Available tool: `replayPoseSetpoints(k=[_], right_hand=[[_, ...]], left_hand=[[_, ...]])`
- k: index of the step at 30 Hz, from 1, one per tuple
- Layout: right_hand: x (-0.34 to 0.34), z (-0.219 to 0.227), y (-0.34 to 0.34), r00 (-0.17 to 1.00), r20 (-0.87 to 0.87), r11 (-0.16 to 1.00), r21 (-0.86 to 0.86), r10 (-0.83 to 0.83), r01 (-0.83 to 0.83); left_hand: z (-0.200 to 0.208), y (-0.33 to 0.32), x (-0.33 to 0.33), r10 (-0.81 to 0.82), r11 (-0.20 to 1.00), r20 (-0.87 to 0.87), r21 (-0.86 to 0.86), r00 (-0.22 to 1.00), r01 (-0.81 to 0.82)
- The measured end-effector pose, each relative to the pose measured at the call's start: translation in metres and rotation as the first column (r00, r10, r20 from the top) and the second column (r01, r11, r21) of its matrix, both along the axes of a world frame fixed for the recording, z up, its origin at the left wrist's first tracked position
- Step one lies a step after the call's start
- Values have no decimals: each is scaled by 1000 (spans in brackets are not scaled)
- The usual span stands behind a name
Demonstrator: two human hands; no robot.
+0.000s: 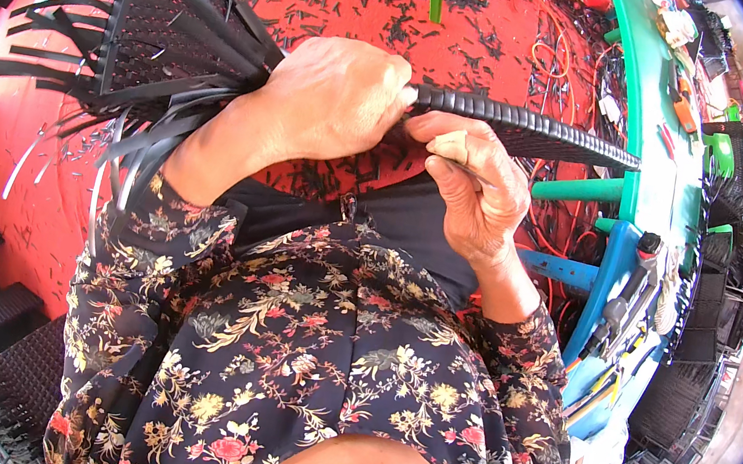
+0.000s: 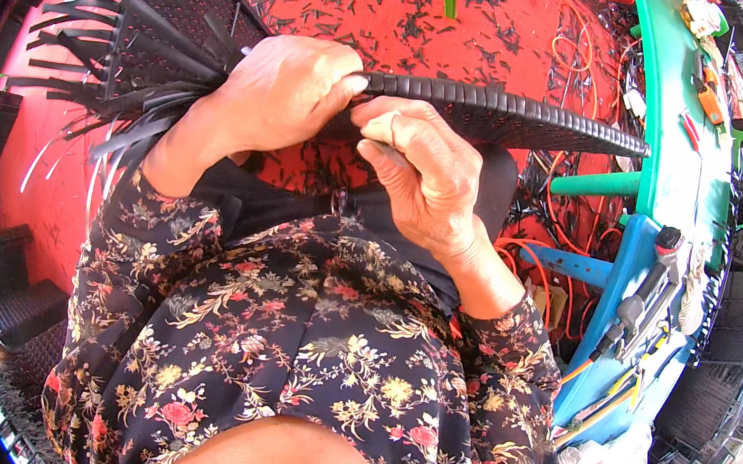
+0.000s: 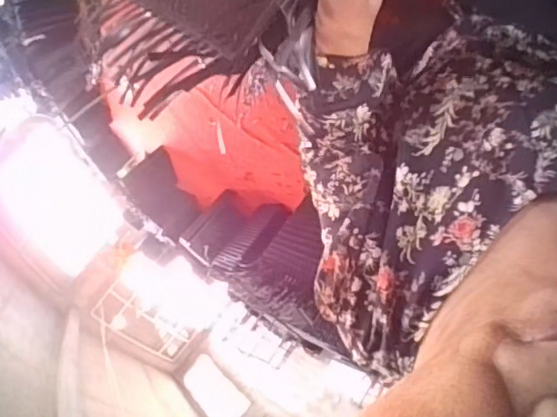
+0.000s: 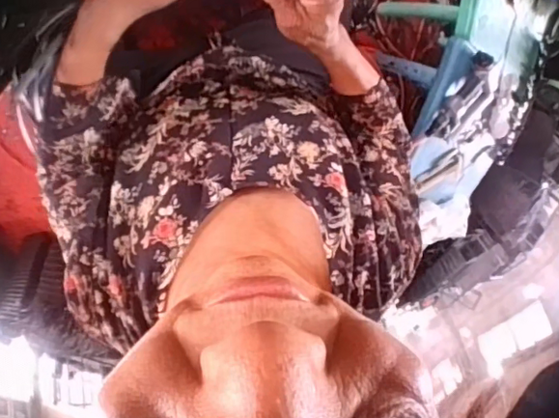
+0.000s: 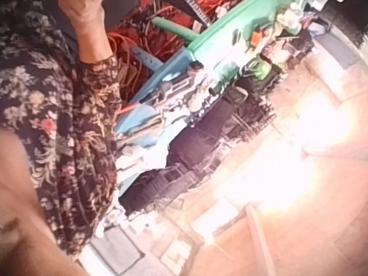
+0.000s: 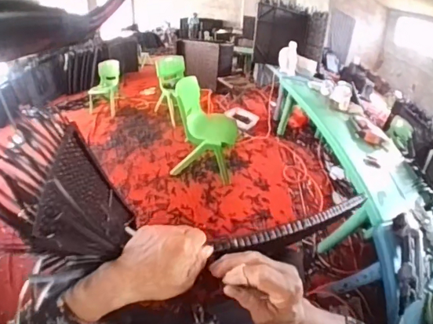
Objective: The person weaves black plastic strips into the frame of a furniture piece by hand, using a pneumatic stapler, pliers, and a hammer to secure and trim the material.
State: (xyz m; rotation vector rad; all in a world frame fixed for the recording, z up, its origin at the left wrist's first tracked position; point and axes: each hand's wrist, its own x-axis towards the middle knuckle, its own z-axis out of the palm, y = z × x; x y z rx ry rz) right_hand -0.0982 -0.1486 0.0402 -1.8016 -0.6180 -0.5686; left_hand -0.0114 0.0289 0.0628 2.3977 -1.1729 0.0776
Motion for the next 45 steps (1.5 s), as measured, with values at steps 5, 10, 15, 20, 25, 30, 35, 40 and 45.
replayPoseSetpoints(k=[5, 10, 15, 20, 25, 30, 35, 40, 45], right_hand=[[-25, 5, 22, 960, -266, 947, 322, 91, 0], [-17, 17, 21, 946, -312, 916, 398, 91, 43], [-8, 34, 15, 936, -331, 927, 376, 120, 14], [-13, 47, 14, 909, -406, 945, 324, 96, 45], [10, 71, 15, 859, -509, 988, 150, 50, 32], [53, 77, 24, 791, -611, 988, 132, 18, 79], [96, 50, 15, 868, -478, 989, -113, -136, 93], [112, 36, 11, 892, -320, 859, -494, -320, 131], [127, 14, 7, 916, -321, 813, -582, -242, 11]], left_hand=[[-4, 12, -29, -3, 992, 55, -125, 998, 10], [-9, 3, -31, 46, 991, 95, -131, 994, -33], [-10, -3, -30, 80, 993, 93, -92, 992, -71], [-14, -4, -30, 94, 991, 63, -96, 994, -88], [-10, -1, -34, 100, 991, 118, -104, 988, -88], [-13, -1, -35, 111, 988, 172, -128, 979, -90], [-12, 0, -34, 129, 990, 216, -83, 968, -113], [-14, 0, -36, 129, 986, 257, -132, 958, -98], [-11, 0, -39, 151, 983, 258, -143, 954, -117]])
